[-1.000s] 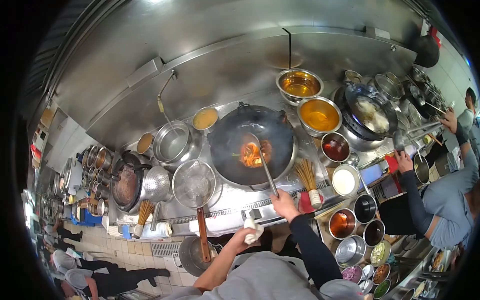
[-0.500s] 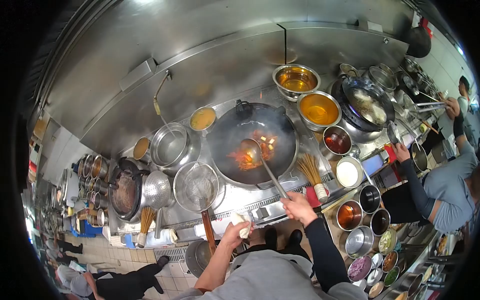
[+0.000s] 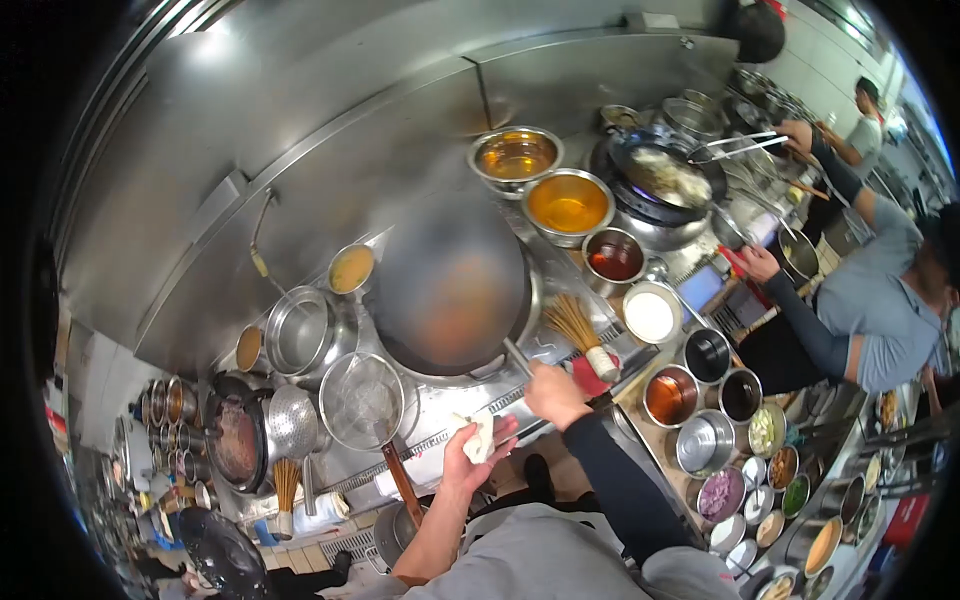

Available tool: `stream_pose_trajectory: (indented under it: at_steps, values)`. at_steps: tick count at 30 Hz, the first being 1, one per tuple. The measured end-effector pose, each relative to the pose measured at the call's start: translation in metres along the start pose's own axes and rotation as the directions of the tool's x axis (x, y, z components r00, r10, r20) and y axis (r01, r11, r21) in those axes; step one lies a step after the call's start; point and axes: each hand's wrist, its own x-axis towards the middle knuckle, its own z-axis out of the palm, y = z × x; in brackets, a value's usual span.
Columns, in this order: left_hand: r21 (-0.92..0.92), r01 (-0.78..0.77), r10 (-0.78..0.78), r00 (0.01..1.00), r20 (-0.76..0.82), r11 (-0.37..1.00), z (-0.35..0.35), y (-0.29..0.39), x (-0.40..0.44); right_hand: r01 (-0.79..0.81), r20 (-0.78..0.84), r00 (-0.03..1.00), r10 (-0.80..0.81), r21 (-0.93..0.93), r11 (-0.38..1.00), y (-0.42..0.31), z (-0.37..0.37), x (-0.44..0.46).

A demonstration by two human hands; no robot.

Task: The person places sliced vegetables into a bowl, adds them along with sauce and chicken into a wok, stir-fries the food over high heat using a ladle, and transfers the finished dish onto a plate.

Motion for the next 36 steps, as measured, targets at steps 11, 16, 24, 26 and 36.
stream_pose_trajectory:
  at_steps: [11,16,24,26,36]
  values:
    - [0.364,-0.207,0.286,0.941,-0.178,0.908,0.042,-0.049,0.074,-0.357,-0.262,0.846,0.463,0.366,0.859,0.057,-0.063,-0.266]
    - [0.534,-0.161,0.322,0.921,-0.222,0.83,0.057,-0.039,0.081,-0.442,-0.484,0.129,0.866,0.753,0.487,0.14,0.001,-0.524]
    - [0.515,-0.103,0.212,0.964,-0.157,0.851,0.104,-0.056,0.067,0.203,-0.182,-0.684,0.707,0.882,0.424,0.135,-0.027,-0.744]
    - [0.542,-0.057,0.176,0.97,-0.17,0.839,0.053,-0.022,0.115,0.179,-0.221,-0.76,0.611,0.833,0.524,0.172,-0.049,-0.782]
    - [0.751,-0.112,0.432,0.868,-0.246,0.651,0.096,-0.048,0.039,0.067,-0.283,-0.732,0.62,0.876,0.478,0.217,-0.078,-0.858]
